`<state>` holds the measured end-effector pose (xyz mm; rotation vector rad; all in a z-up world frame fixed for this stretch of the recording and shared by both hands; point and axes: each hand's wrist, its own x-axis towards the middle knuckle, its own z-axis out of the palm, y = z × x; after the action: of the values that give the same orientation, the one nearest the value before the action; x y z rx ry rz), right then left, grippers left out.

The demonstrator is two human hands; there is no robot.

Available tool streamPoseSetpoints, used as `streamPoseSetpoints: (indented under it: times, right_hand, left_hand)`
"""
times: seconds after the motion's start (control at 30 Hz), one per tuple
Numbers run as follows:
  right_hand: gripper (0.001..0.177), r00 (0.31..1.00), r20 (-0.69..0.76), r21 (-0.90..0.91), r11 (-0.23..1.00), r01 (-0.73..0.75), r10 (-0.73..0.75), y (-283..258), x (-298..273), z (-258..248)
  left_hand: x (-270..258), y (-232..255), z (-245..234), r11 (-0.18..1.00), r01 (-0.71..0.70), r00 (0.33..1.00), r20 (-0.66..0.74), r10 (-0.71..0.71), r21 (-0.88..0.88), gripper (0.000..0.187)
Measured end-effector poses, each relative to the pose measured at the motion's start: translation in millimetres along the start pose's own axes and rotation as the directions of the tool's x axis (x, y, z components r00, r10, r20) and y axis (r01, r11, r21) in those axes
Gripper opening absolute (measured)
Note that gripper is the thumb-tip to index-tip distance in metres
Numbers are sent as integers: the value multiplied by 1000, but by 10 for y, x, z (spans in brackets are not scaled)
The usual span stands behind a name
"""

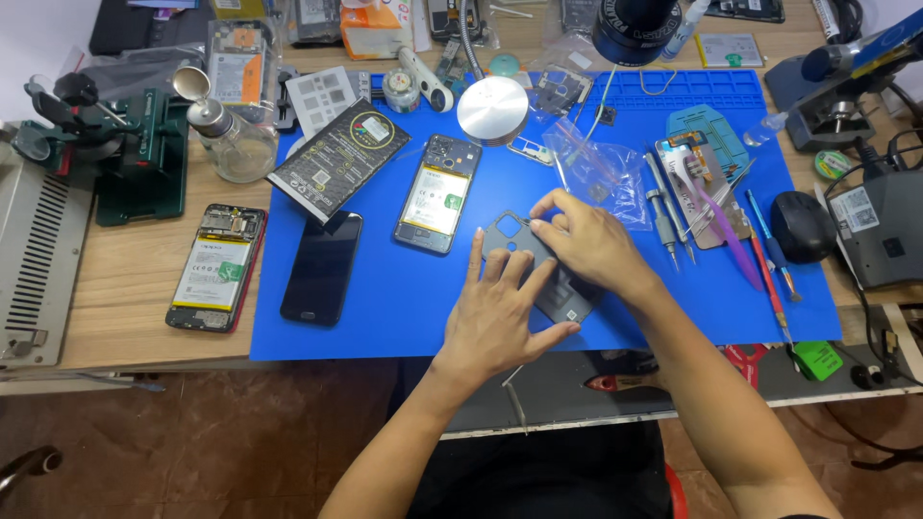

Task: The person handles a smartphone back cover and a disassembled phone body on a blue work mat. They peel a protective film from the back cover, then pick up a small blue camera lens protector and place it onto the phone's camera module. The person then uses a metal prying tool to remove a sticker or adhesive from the back cover.

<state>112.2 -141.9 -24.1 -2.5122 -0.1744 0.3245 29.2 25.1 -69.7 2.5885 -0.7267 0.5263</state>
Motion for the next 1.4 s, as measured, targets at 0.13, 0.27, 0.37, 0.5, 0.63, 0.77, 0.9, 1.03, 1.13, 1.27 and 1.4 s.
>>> streamPoseSetpoints:
  times: [0.13, 0.27, 0.37, 0.5, 0.63, 0.77, 0.9, 1.03, 1.13, 1.27, 1.4]
  right_hand:
    - [20, 1000, 20, -14, 1000, -10, 11, -26, 33, 24]
    - [22, 999, 14, -40, 999, -36, 37, -28, 32, 3]
    - [22, 999, 15, -35, 998, -47, 47, -11, 58, 9]
    - [23, 998, 6, -51, 997, -62, 62, -21, 75, 21]
    - [25, 997, 6, -27, 997, -74, 74, -37, 43, 19]
    - [26, 996, -11, -98, 991, -94, 93, -63, 69, 63]
    - [27, 994, -13, -105, 989, -106, 105, -95, -50, 46]
    - [26, 997, -37, -154, 986, -67, 62, -64, 51, 109]
    - [25, 998, -28, -128, 990, -61, 58, -56, -17, 100]
    - [25, 997, -63, -154, 987, -49, 39, 24, 86, 170]
    - [22, 995, -99, -72, 997, -12, 5, 21, -36, 108]
  left_hand:
    - [-32, 6, 1, 1000, 6, 1000, 25, -5, -29, 80]
    - [-7, 2, 5, 1000, 1, 1000, 10, 0, -26, 78]
    - [11, -9, -10, 1000, 7, 1000, -4, -7, -27, 79]
    - [-20, -11, 30, 999, 8, 1000, -15, -9, -43, 79]
    - [10, -10, -8, 999, 21, 1000, -4, -21, -33, 79]
    - [1, 7, -5, 999, 23, 1000, 14, -23, -42, 78]
    - [-3, 12, -28, 999, 30, 999, 29, -29, -37, 78]
    - [-1, 4, -4, 999, 29, 999, 20, -28, -42, 77]
    - [4, 11, -31, 998, 29, 999, 40, -27, -51, 77]
    - [1, 7, -32, 997, 44, 998, 54, -41, -56, 77]
    - [14, 1, -42, 997, 48, 996, 79, -43, -57, 78]
